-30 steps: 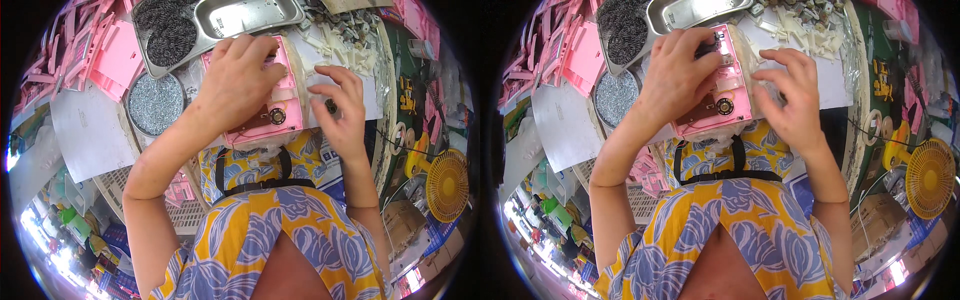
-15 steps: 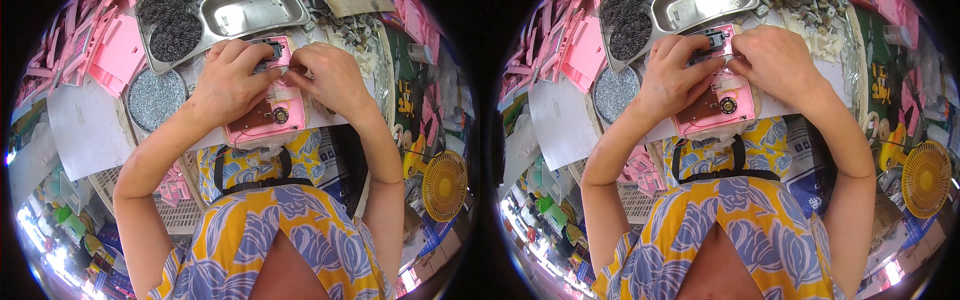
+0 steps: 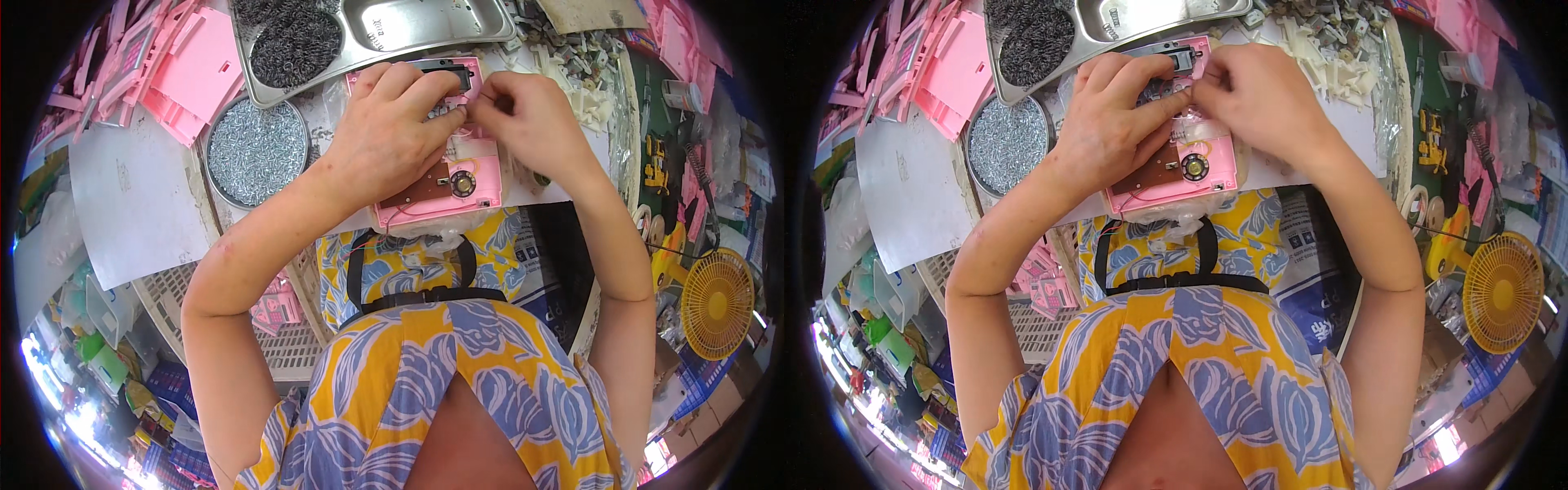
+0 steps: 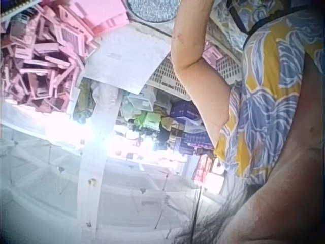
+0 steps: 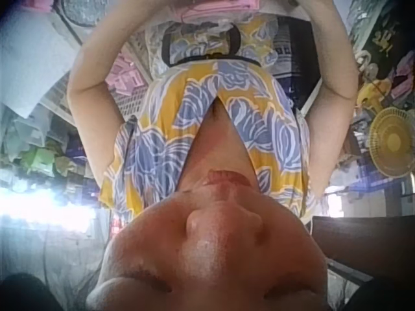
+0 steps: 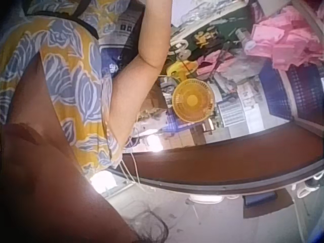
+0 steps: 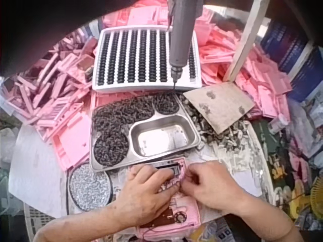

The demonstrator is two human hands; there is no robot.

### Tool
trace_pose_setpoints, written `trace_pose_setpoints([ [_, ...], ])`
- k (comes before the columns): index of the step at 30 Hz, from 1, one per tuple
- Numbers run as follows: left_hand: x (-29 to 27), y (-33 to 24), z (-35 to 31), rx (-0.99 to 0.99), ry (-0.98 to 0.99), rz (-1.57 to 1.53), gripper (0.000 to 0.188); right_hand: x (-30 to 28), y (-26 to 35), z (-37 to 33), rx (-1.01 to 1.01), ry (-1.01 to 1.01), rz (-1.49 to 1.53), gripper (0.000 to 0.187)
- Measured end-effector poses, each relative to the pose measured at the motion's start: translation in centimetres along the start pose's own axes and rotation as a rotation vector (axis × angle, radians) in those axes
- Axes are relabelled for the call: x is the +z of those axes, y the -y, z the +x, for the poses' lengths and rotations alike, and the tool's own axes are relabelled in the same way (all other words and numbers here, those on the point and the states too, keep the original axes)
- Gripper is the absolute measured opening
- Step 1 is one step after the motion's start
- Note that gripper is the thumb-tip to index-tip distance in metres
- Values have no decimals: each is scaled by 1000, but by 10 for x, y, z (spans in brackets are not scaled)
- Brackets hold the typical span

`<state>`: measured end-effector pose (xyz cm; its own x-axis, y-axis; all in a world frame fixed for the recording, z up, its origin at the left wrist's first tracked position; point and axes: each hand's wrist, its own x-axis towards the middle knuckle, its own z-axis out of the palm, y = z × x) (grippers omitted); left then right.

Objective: Soldering internal wiring and electronic components inside a pink toy casing and securing it with screws.

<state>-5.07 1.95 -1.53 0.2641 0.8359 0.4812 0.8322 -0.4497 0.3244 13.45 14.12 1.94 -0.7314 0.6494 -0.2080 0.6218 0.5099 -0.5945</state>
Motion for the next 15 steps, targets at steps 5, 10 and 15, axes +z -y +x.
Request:
trace_pose_setpoints([
  [5, 1, 0, -1, -16, -13, -26, 36, -9, -30, -10, 6, -159, 489, 25],
  [10, 3, 1, -2, -21, -20, -16, 35, 7, -1, -16, -27, -147, 204, 22],
  [15, 2, 0, -2, -23, -30, -14, 33, 10, -12, -12, -20, -171, 253, 20],
])
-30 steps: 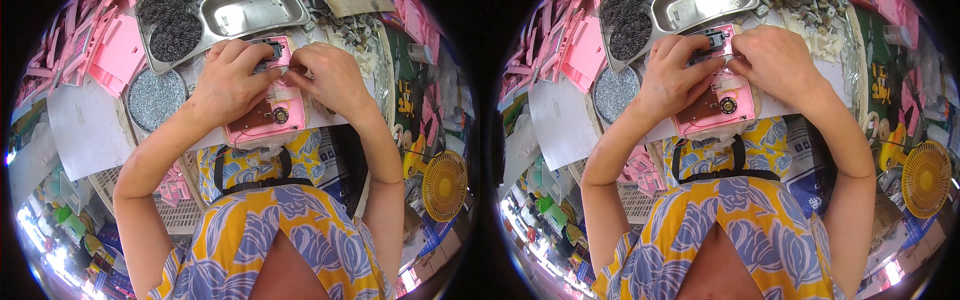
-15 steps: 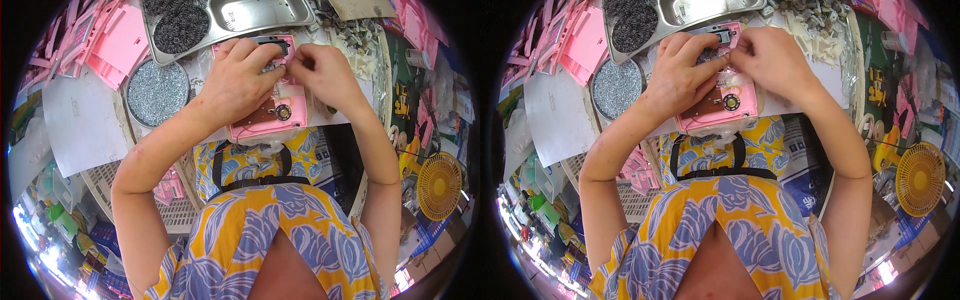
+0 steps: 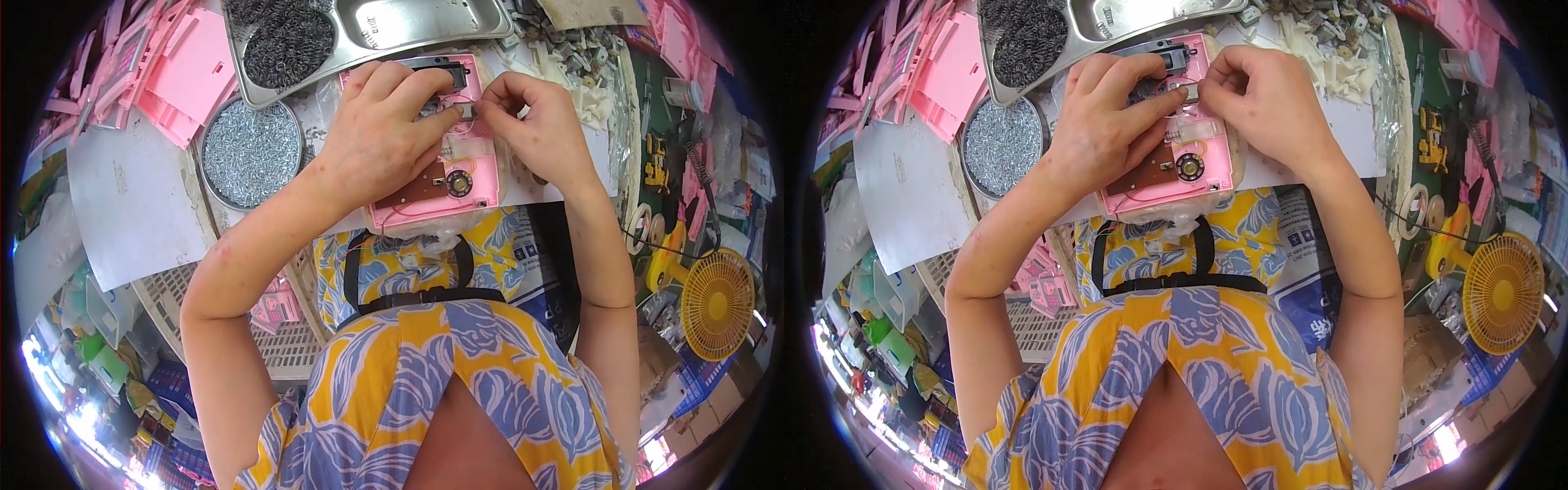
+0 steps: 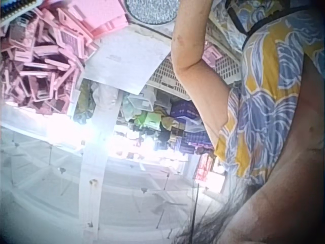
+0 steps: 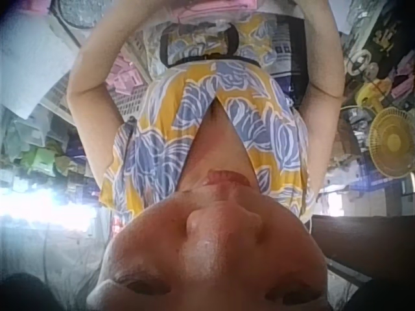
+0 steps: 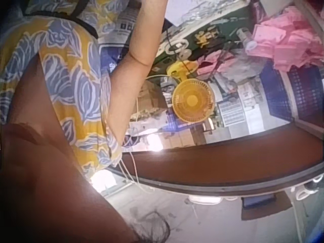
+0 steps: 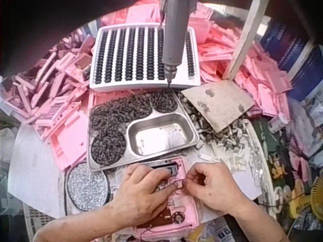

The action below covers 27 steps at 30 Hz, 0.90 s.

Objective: Soldering internal wiring and electronic components inside a pink toy casing and securing it with screws.

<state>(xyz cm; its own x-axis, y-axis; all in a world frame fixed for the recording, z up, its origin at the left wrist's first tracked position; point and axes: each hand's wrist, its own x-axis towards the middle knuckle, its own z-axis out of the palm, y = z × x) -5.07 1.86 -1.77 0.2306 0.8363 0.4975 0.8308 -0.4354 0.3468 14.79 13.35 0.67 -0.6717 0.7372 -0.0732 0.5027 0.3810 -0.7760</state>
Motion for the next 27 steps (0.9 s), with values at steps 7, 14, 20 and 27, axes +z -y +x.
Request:
trace_pose_setpoints([
  [7, -4, 1, -3, -15, -22, 28, 27, -5, -4, 5, 72, 79, -102, 21],
  [14, -18, 2, -5, 3, 23, 56, 31, -7, -12, -4, 167, 60, 187, 19],
  [20, -8, -4, 3, 182, 150, 142, 55, -1, 5, -6, 10, -21, -136, 17],
  [27, -22, 8, -1, 239, 281, 142, 48, 15, 24, -11, -269, -171, -653, 17],
])
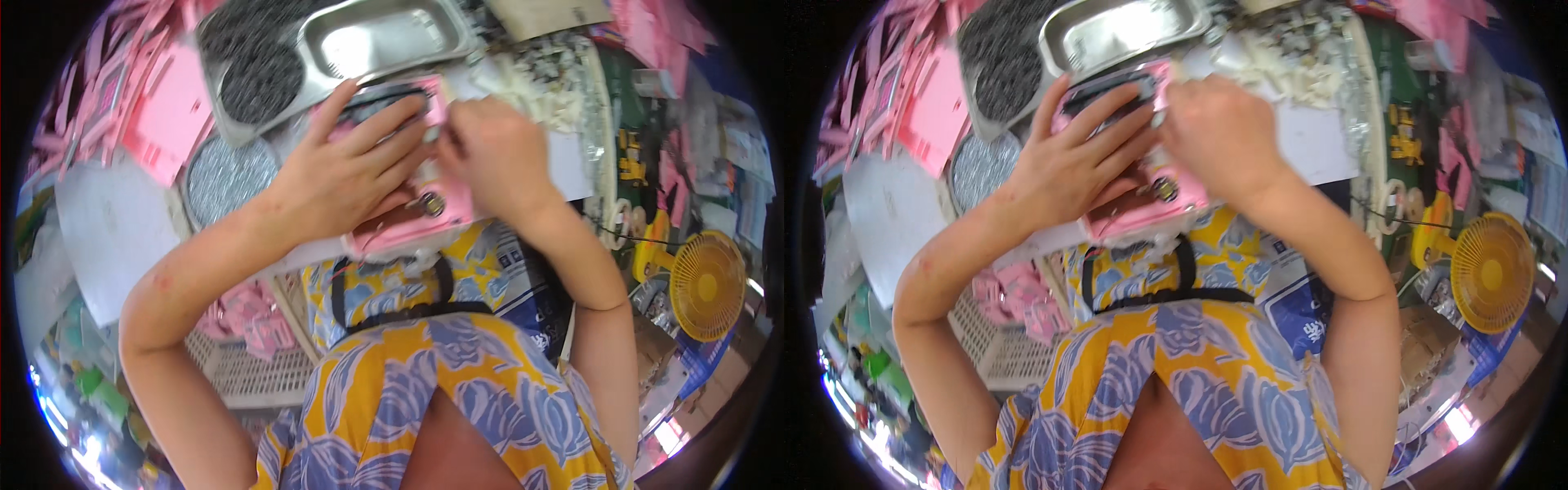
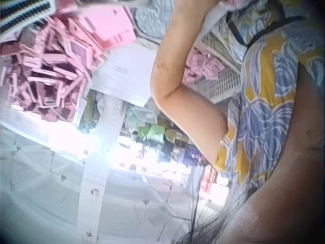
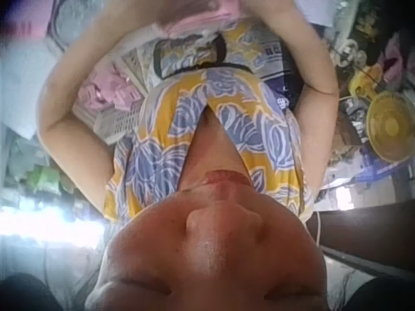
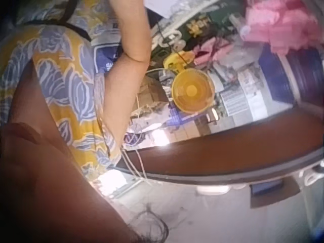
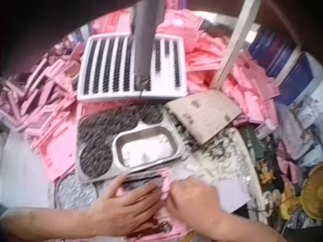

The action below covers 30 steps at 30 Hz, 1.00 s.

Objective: Soldering internal wiring and electronic components inside a pink toy casing and securing it with screws.

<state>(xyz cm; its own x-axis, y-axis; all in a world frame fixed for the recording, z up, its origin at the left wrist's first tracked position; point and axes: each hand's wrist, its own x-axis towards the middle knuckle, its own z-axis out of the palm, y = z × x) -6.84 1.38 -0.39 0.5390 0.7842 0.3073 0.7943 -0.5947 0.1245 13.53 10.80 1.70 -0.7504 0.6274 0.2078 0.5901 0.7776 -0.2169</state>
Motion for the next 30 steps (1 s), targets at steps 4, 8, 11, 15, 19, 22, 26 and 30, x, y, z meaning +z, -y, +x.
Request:
trace_pose_setpoints([
  [4, -9, 8, 3, 32, -36, 64, 30, -6, 1, -3, 5, -8, 26, 12],
  [8, -8, 17, 7, 94, -62, 34, 26, -4, -3, -5, 8, -31, 116, 11],
  [11, -11, 25, 3, 115, -41, 38, 32, -9, -15, -5, -13, 20, 177, 12],
  [15, -13, 21, -4, 56, -9, 38, 33, -56, -102, 19, 304, 22, 596, 21],
  [19, -12, 15, -3, 38, -10, -35, 44, -138, -373, 45, 531, -378, -194, 28],
  [22, -15, 19, -14, 33, 32, -1, 50, -147, -505, 80, 861, -126, -471, 38],
  [26, -24, 26, -22, 61, 116, -16, 52, -126, -589, 89, 811, 76, -519, 41],
  [30, -28, 7, -19, -59, 117, -96, 61, -117, -593, 84, 740, 61, -535, 42],
])
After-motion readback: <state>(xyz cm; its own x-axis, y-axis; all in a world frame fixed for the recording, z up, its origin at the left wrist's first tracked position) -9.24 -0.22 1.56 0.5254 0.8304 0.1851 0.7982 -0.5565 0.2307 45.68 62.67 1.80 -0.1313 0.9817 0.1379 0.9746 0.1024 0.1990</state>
